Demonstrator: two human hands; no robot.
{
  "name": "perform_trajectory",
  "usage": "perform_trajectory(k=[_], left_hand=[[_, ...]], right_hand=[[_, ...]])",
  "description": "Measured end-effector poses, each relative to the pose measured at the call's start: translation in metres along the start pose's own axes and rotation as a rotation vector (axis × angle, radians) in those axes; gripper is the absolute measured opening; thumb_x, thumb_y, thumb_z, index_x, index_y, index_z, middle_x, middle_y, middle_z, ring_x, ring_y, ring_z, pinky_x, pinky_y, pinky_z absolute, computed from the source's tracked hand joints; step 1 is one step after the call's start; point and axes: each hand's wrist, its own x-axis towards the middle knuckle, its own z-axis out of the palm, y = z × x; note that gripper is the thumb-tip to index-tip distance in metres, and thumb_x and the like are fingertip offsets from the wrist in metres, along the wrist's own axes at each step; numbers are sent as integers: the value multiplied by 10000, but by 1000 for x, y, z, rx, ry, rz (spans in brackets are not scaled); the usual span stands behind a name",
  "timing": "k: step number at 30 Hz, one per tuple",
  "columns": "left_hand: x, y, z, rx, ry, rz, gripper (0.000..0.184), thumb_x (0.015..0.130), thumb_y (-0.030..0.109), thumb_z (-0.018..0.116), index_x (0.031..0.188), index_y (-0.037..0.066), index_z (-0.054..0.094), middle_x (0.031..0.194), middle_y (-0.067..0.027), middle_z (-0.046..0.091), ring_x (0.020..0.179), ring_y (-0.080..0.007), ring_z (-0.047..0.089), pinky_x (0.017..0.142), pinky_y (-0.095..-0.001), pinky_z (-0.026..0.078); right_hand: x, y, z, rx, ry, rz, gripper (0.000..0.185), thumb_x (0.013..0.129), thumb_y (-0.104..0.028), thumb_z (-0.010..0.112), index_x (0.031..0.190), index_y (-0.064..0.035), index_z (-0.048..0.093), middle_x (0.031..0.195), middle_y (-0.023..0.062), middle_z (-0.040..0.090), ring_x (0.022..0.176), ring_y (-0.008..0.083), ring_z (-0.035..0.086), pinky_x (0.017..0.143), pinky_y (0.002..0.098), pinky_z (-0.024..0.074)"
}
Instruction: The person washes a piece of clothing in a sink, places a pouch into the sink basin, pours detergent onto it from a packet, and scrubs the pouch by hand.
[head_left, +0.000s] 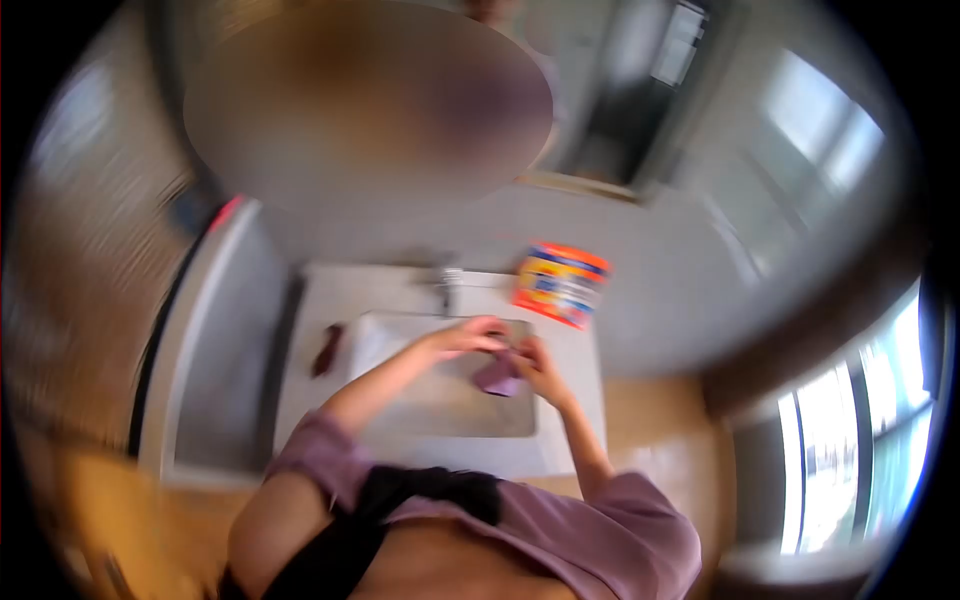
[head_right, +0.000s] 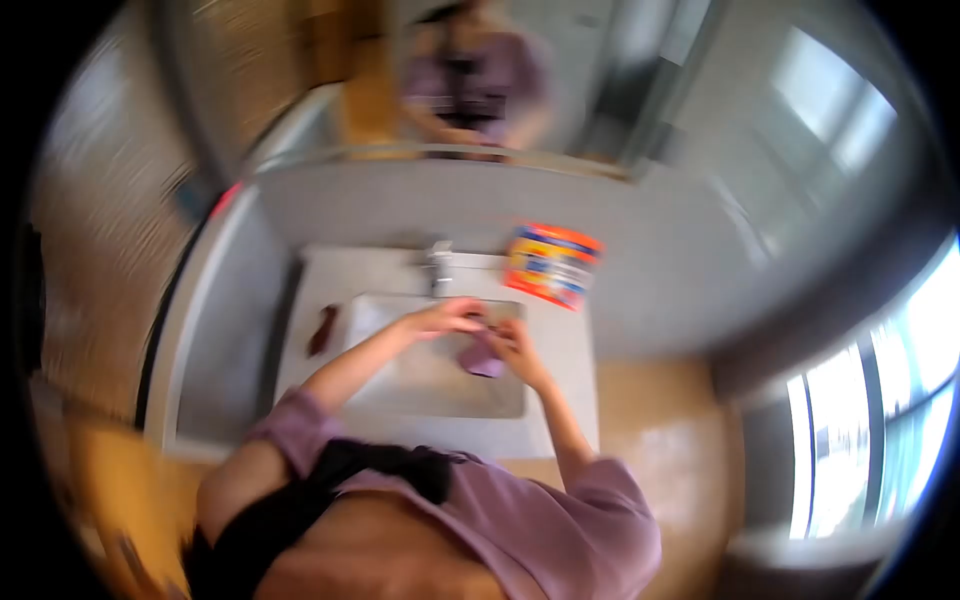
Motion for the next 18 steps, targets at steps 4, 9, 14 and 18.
perform_trajectory(k=[4,9,14,18], left_hand=[[-1,-5,20,113,96,30,224,781,87,567,991,68,490,911,2,489,864,-82,467,774,-247,399],[-20,10,34,494,97,91,204,793,25,484,995,44,462,949,-20,476,928,-99,440,851,-246,361],[-42,16,32,512,172,103,215,824,8,441,1036,41,430,981,-50,476,983,-132,445,881,-268,342],[-54,35,41,669,157,4,232,843,39,437,1074,52,422,1047,-81,485,988,-178,464,873,-293,349]], right_hand=[[-2,30,-2,-269,75,-62,379,692,-81,691,960,-86,422,812,10,471,695,93,482,618,240,446],[-15,6,1,-422,-28,4,613,600,-133,757,1077,-68,376,835,94,548,701,207,551,617,328,458],[-27,46,-18,-809,-208,230,175,706,-212,640,759,-45,639,776,115,600,692,305,560,586,381,437],[-30,61,-22,-854,-45,-210,184,728,-194,625,821,-39,591,750,122,591,675,273,547,609,350,429]])
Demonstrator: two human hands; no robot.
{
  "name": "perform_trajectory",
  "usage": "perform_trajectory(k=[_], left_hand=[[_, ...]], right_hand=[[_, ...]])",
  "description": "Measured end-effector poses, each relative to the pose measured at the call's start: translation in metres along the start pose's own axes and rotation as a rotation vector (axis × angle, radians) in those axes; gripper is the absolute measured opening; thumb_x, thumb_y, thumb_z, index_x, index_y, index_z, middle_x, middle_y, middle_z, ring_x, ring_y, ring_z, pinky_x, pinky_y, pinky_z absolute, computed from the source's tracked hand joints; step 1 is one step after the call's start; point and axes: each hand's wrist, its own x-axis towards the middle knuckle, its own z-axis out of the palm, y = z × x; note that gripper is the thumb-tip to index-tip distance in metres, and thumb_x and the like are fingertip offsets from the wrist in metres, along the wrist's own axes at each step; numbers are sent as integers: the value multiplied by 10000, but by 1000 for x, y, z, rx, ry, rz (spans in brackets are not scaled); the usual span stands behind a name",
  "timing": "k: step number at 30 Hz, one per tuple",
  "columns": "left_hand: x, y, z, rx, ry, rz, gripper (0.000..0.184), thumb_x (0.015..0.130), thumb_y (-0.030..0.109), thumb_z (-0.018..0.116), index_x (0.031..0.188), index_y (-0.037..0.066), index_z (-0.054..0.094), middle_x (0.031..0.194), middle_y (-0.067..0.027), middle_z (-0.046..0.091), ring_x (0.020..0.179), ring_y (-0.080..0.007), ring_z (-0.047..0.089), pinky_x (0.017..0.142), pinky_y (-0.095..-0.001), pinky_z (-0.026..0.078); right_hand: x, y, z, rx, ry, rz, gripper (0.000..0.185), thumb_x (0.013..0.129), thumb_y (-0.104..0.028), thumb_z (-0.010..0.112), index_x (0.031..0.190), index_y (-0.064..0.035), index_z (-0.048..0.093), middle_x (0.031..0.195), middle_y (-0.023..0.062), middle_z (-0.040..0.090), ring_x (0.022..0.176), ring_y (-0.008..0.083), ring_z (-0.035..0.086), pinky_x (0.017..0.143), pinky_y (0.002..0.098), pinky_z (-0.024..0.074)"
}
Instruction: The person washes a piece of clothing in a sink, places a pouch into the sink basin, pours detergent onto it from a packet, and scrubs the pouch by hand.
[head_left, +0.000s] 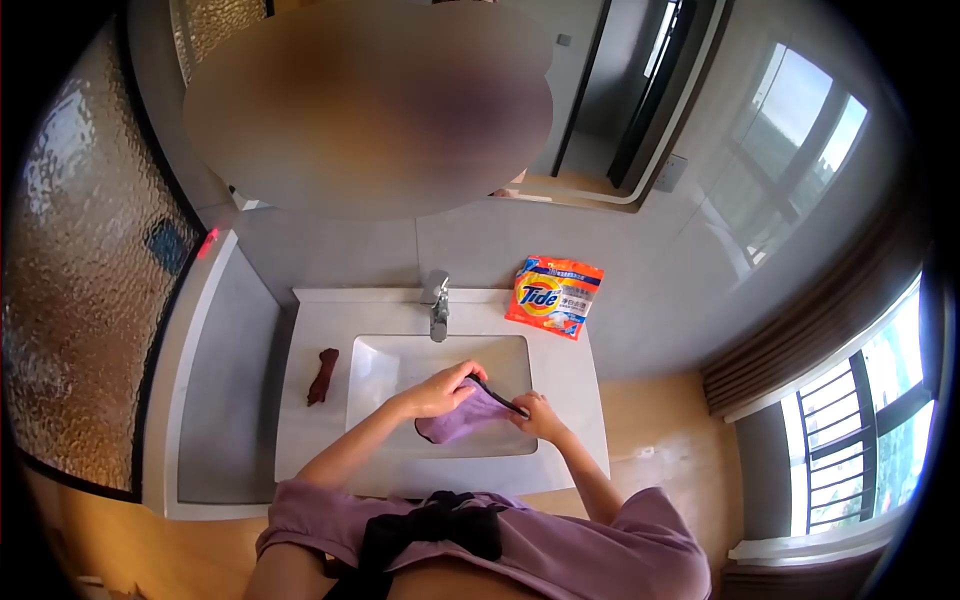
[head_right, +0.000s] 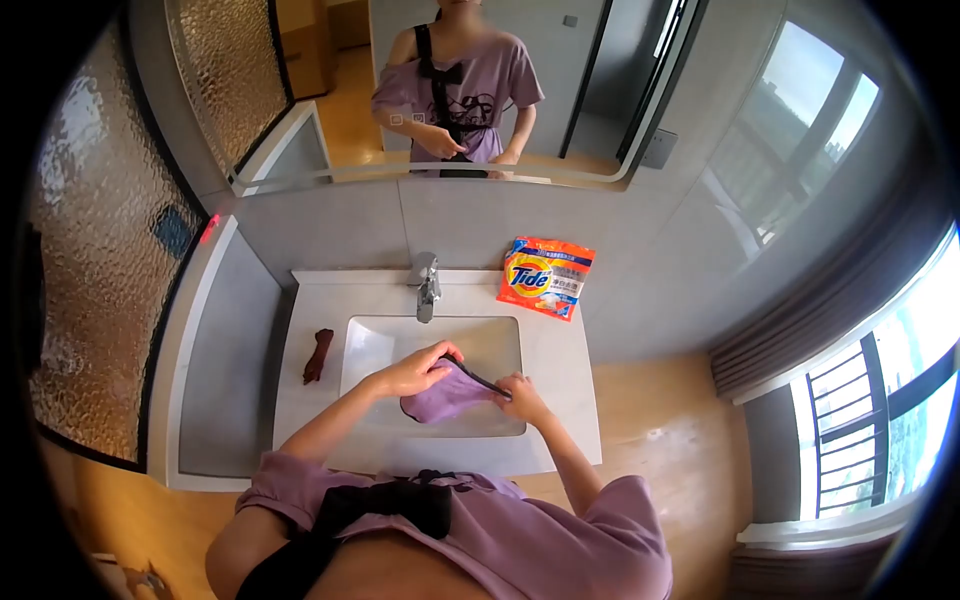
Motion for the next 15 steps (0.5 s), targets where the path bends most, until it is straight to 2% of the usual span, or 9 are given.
perform_trajectory(k=[1,3,4,5,7,8,11,13,15], left_hand=[[1,-2,0,-7,4,0,232,843,39,437,1074,52,422,1047,-81,485,988,-178,464,873,-293,349],[-4,-11,3,23,31,-127,253,853,59,421,1105,49,411,1066,-103,489,979,-194,480,859,-298,362],[-5,-19,7,92,104,-88,253,854,100,427,1099,39,426,1009,-131,534,918,-224,522,814,-310,390],[-8,-23,9,88,100,-95,253,854,100,427,1099,39,426,1009,-131,534,918,-224,522,814,-310,390],[-10,-14,5,153,66,-295,224,827,160,468,1019,48,496,868,-159,588,849,-292,564,750,-342,428],[-14,-14,7,113,130,-225,236,791,227,535,931,36,541,772,-171,598,745,-309,577,678,-361,443],[-27,-10,3,300,136,-182,255,763,248,577,886,27,545,781,-191,593,726,-313,575,655,-366,445],[-33,-15,-6,351,153,-86,263,754,251,605,874,25,543,745,-188,592,664,-299,568,608,-359,438],[-38,-2,-18,328,95,-259,250,760,242,627,861,30,543,653,-132,560,566,-220,507,539,-306,401]], right_hand=[[2,7,1,-3,-8,1,184,728,-194,625,821,-39,591,750,122,591,675,273,547,609,350,429],[5,9,7,291,-58,276,160,751,-149,597,838,-27,544,737,101,563,663,212,513,631,303,418],[4,6,7,402,-32,348,117,768,-95,562,843,-22,509,704,87,536,653,166,484,623,283,409],[4,3,6,407,-36,353,117,768,-95,562,843,-22,509,704,87,536,653,166,484,623,283,409],[11,1,2,442,77,337,103,777,-71,542,852,-20,494,711,83,541,670,157,494,616,290,415],[14,-1,1,438,154,281,95,769,-53,544,838,-15,489,693,80,535,661,155,502,609,284,420],[21,-6,-10,429,187,236,151,747,-108,617,817,-4,535,656,88,541,603,146,493,585,280,422],[24,-15,-25,354,105,230,200,729,-167,651,790,-2,557,631,104,548,571,168,498,567,289,421],[26,-19,-37,282,17,224,256,712,-227,685,763,1,580,605,121,555,539,191,502,549,298,421]])
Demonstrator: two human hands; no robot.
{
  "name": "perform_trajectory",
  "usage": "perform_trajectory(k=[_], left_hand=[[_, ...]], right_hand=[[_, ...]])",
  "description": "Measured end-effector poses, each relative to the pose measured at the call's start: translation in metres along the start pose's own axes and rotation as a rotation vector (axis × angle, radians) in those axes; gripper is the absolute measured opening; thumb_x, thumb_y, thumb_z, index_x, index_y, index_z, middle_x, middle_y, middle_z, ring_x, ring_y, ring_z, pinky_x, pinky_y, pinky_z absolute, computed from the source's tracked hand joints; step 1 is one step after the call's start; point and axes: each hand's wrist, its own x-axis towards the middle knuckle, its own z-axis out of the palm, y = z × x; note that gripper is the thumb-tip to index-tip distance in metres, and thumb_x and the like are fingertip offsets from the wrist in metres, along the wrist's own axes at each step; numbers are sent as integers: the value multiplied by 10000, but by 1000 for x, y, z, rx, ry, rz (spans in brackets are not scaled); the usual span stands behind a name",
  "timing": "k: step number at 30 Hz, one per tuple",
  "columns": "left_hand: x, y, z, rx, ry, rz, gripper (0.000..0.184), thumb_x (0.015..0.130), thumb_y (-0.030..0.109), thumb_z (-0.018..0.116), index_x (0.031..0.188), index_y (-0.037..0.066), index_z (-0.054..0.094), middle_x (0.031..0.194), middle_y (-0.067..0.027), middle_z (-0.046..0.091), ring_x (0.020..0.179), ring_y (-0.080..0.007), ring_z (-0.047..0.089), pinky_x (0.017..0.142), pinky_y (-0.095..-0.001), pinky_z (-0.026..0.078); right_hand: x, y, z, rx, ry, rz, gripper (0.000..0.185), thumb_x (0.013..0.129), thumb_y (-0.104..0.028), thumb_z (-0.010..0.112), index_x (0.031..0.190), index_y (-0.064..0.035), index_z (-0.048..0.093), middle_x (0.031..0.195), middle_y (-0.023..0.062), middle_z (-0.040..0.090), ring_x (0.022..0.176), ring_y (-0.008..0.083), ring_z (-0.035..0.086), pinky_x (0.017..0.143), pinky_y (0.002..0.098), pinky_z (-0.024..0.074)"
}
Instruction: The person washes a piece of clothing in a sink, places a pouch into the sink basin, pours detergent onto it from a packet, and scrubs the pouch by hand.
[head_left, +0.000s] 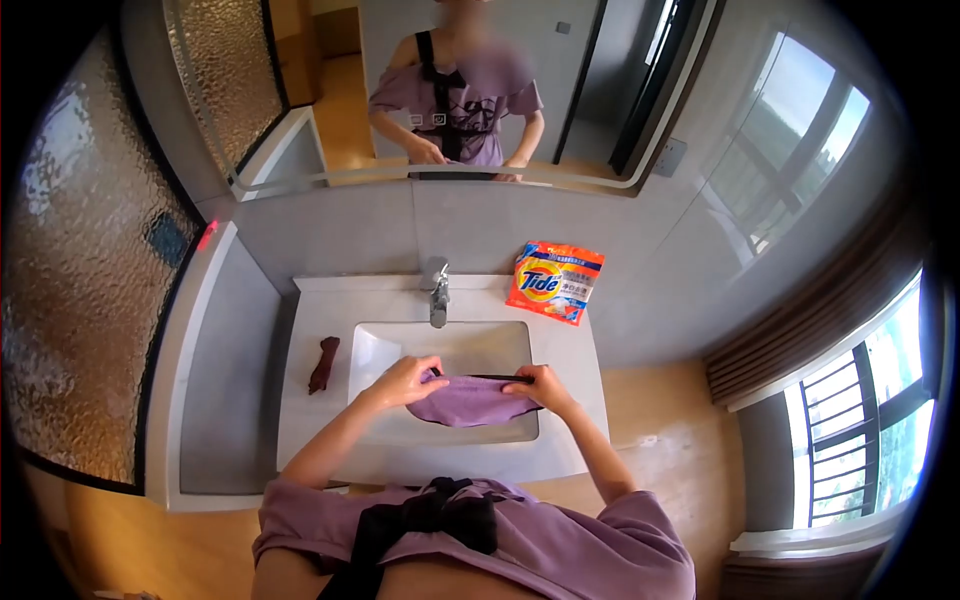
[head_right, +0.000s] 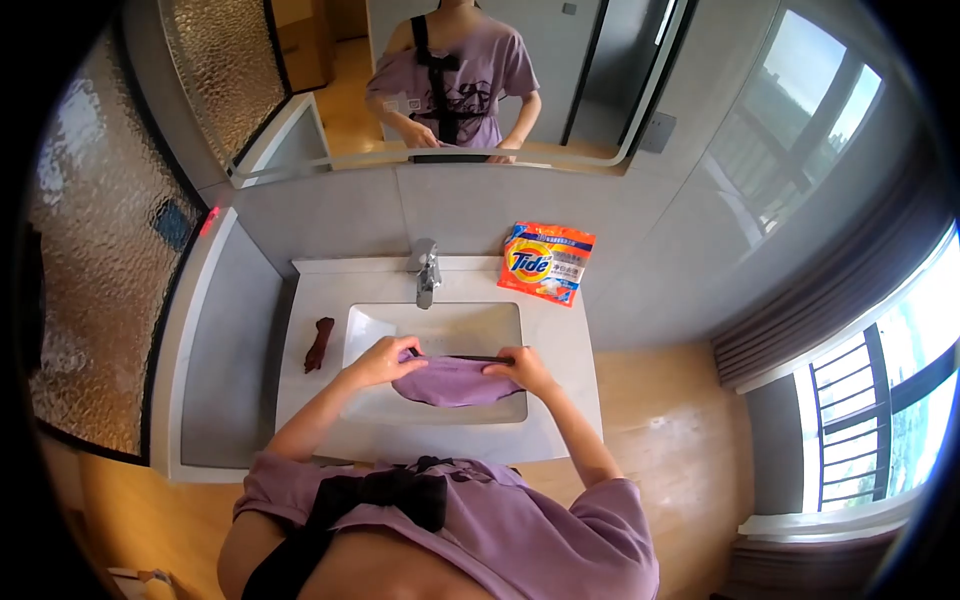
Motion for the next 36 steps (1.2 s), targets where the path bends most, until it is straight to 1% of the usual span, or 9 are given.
perform_trajectory(k=[1,6,12,18,22,26,31,34,36], left_hand=[[2,-16,6,-152,118,167,256,774,243,621,858,19,531,618,-124,532,545,-185,463,519,-295,374],[0,-39,-5,-181,63,31,244,826,232,564,830,-1,492,655,-77,527,606,-121,454,560,-277,393],[-4,-39,-37,-257,177,42,221,811,193,586,771,6,476,610,-38,472,575,-97,405,517,-272,359],[1,-11,-48,-279,554,324,213,754,96,634,715,-2,450,646,-28,460,617,-113,422,590,-257,380],[-6,-80,4,-56,-217,4,186,710,116,647,736,22,489,654,-62,518,610,-165,460,584,-293,387],[-3,-82,5,13,100,23,195,699,132,635,765,18,490,719,-129,558,678,-286,530,606,-362,396],[-2,-33,-28,105,518,136,181,710,104,625,729,13,470,722,-109,487,722,-293,486,616,-370,379],[-6,-29,-25,203,632,238,170,690,85,626,701,13,473,711,-109,489,710,-294,481,610,-375,379],[-13,-54,-8,178,450,149,165,671,81,635,687,15,484,720,-108,514,698,-291,499,599,-377,387]], right_hand=[[0,-1,-3,-9,-133,1,295,690,-266,705,732,4,593,582,119,553,516,184,492,532,299,417],[12,-7,-18,-34,-328,10,305,664,-262,739,741,8,619,587,106,570,524,123,488,518,286,413],[25,-17,-60,12,-206,-170,169,712,-116,691,777,5,591,684,51,553,644,104,473,591,252,399],[34,-47,-67,219,182,-157,152,712,-61,668,834,6,609,724,65,600,665,119,527,623,238,426],[19,9,-36,-151,-430,-137,138,729,-69,649,853,-10,637,738,132,635,618,135,575,613,253,450],[22,31,-21,-45,-337,-38,146,744,-64,630,878,-6,636,744,104,645,635,107,563,614,250,449],[37,7,-26,91,43,-59,146,734,-56,621,860,19,629,707,101,638,593,97,526,571,260,437],[31,-11,-26,96,115,-27,145,734,-54,619,865,6,633,726,105,642,587,106,535,565,262,434],[20,-13,-23,8,21,5,158,736,-81,640,880,-18,639,752,95,647,649,102,563,621,245,448]])
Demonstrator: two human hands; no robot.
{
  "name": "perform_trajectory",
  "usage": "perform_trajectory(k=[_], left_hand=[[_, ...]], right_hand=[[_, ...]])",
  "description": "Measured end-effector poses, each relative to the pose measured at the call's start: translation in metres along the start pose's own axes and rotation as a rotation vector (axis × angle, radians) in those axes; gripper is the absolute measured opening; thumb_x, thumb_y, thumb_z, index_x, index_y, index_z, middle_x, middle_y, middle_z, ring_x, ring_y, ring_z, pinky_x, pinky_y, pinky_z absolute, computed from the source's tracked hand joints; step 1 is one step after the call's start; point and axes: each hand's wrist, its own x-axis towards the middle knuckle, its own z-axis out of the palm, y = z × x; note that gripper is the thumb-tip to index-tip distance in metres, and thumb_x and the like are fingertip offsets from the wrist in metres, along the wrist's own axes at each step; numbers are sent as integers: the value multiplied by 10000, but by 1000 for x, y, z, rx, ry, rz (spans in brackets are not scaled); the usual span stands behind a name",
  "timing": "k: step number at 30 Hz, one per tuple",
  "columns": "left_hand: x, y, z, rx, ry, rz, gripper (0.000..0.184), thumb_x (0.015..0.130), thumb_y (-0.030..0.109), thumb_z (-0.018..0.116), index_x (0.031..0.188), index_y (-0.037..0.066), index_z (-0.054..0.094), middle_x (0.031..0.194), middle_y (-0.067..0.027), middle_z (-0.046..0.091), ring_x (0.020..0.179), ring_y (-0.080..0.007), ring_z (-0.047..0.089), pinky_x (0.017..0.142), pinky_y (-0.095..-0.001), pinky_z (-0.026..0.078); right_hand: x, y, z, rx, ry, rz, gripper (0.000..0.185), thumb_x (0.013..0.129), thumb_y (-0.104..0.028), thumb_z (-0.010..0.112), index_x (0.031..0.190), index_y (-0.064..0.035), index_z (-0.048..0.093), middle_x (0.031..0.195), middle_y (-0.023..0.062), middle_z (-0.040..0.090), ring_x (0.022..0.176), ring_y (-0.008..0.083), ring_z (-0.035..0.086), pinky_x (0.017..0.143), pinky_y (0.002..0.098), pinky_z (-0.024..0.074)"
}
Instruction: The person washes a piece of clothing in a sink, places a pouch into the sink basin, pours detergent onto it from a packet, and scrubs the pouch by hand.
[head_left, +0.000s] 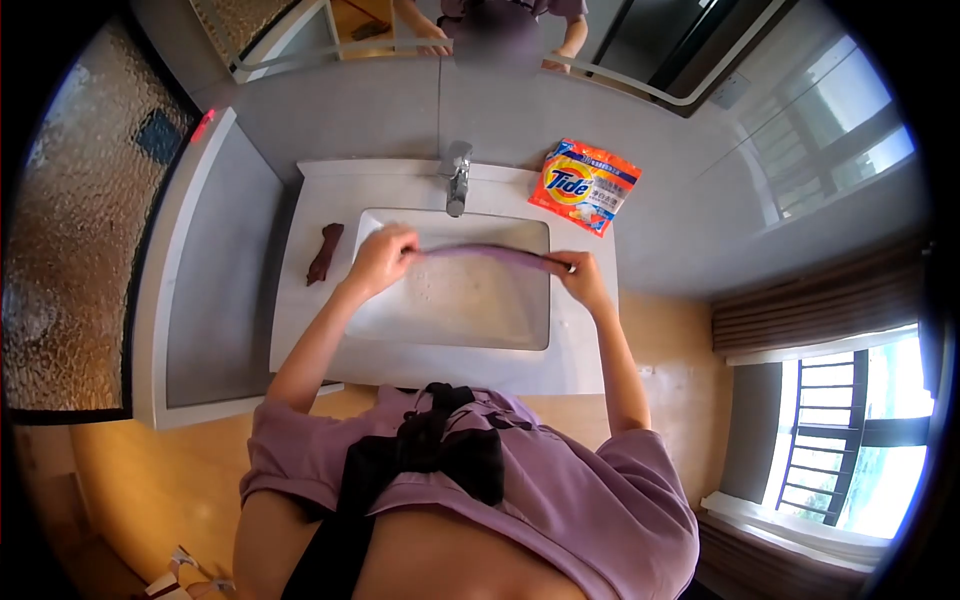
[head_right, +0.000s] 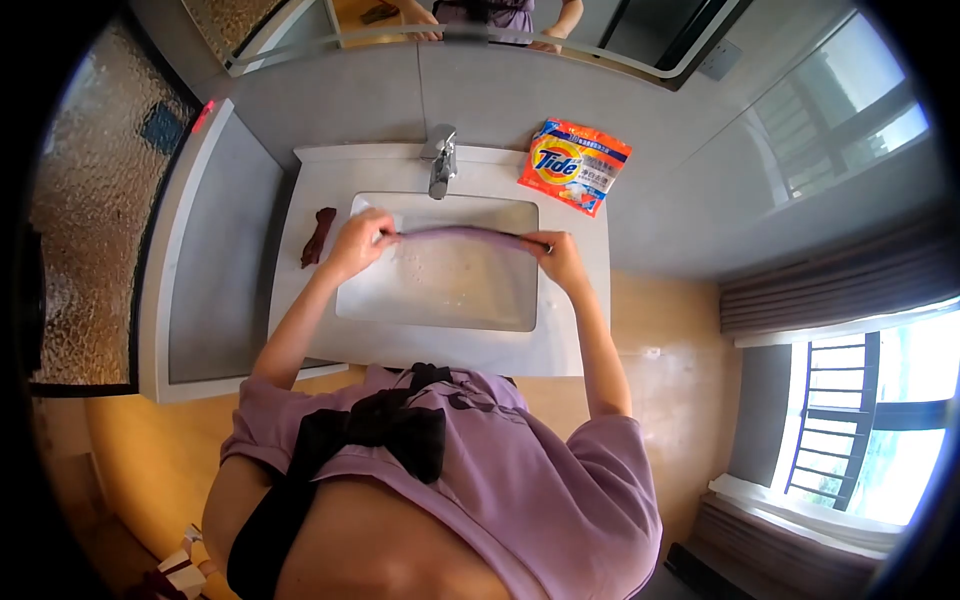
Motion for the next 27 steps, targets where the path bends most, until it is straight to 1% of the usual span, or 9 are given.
perform_trajectory(k=[1,2,4,7,13,15,18,22,27], left_hand=[[-9,-6,3,-42,-313,-72,175,647,88,648,677,14,492,703,-108,543,676,-285,524,592,-374,399],[-19,-11,5,-62,-600,-117,196,638,124,674,687,22,514,674,-101,563,640,-253,540,581,-350,411],[-30,-18,12,-196,-866,-202,213,643,158,693,701,31,532,648,-92,568,618,-212,537,574,-326,411],[-33,-26,11,-231,-703,-270,248,637,183,704,720,22,535,643,-84,571,599,-179,523,560,-315,406],[-20,-32,10,-111,-389,-248,220,677,199,657,735,28,531,673,-110,571,627,-264,533,573,-349,405],[-10,-38,10,-38,-344,-249,215,688,187,656,731,21,528,687,-104,570,639,-248,532,580,-344,404],[10,-32,0,44,-253,-292,204,708,192,648,735,24,537,710,-90,574,657,-240,533,601,-338,408],[36,-58,4,169,-4,-132,135,697,154,635,754,57,561,753,-76,572,774,-258,546,639,-374,424],[33,-92,35,243,-24,-7,123,698,115,629,756,46,545,764,-73,559,791,-264,530,671,-368,419]], right_hand=[[-5,8,1,-120,-167,47,149,725,-75,646,864,-22,643,746,116,640,634,116,564,616,254,446],[-8,30,5,-127,-415,-83,139,719,-65,649,850,-18,647,729,104,642,627,104,550,611,257,444],[-17,20,9,55,-719,144,134,717,-55,649,844,-13,645,708,76,640,628,87,535,608,253,444],[-19,14,10,5,-576,44,124,715,-45,649,830,1,642,685,53,631,622,75,523,598,249,444],[-1,35,22,28,-296,86,114,737,-23,619,842,18,636,719,82,640,640,92,549,610,243,451],[11,40,24,14,-271,75,116,741,-25,616,848,16,637,728,86,641,645,93,550,615,245,451],[31,45,24,-9,-181,-11,141,720,-29,607,853,3,638,756,144,636,655,175,597,628,267,459],[64,54,28,-8,-25,-60,147,727,-37,586,861,-8,640,790,133,642,681,181,610,650,270,462],[82,94,58,-92,-26,3,165,713,-47,586,865,-42,650,814,130,637,723,228,614,674,285,464]])
